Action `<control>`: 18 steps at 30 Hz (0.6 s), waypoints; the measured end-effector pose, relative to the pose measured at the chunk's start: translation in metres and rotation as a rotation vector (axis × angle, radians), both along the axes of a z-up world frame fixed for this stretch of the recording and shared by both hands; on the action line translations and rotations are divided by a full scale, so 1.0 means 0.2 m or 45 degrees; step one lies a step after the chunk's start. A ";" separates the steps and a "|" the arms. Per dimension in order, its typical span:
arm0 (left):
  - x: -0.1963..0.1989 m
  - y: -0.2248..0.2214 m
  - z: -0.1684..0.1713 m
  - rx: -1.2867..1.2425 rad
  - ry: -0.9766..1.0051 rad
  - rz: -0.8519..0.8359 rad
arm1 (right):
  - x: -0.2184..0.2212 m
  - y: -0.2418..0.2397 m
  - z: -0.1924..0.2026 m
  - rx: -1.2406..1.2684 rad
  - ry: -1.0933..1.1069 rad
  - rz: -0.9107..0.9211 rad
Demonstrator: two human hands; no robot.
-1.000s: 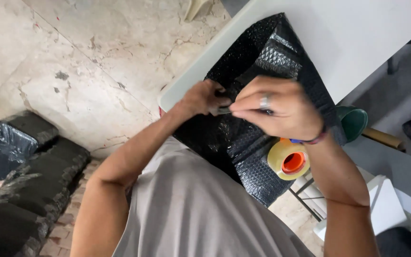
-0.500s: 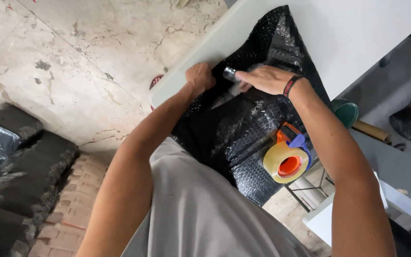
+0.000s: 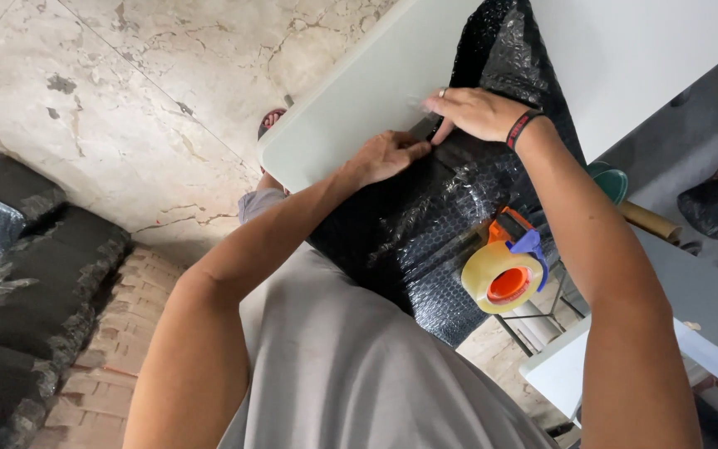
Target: The person wraps an item in a white padded envelope and then wraps the entire package in black bubble wrap, securing the layers with clear tape using a tape dispenser.
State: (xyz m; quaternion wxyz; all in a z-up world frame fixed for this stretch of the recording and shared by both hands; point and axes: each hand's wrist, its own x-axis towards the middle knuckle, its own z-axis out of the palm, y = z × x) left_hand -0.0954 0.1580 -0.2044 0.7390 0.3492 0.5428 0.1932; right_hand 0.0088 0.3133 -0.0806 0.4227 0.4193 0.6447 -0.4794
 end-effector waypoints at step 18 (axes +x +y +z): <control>-0.11 0.03 0.15 -0.549 -0.699 0.651 | 0.05 -0.05 -0.14 0.534 0.323 0.123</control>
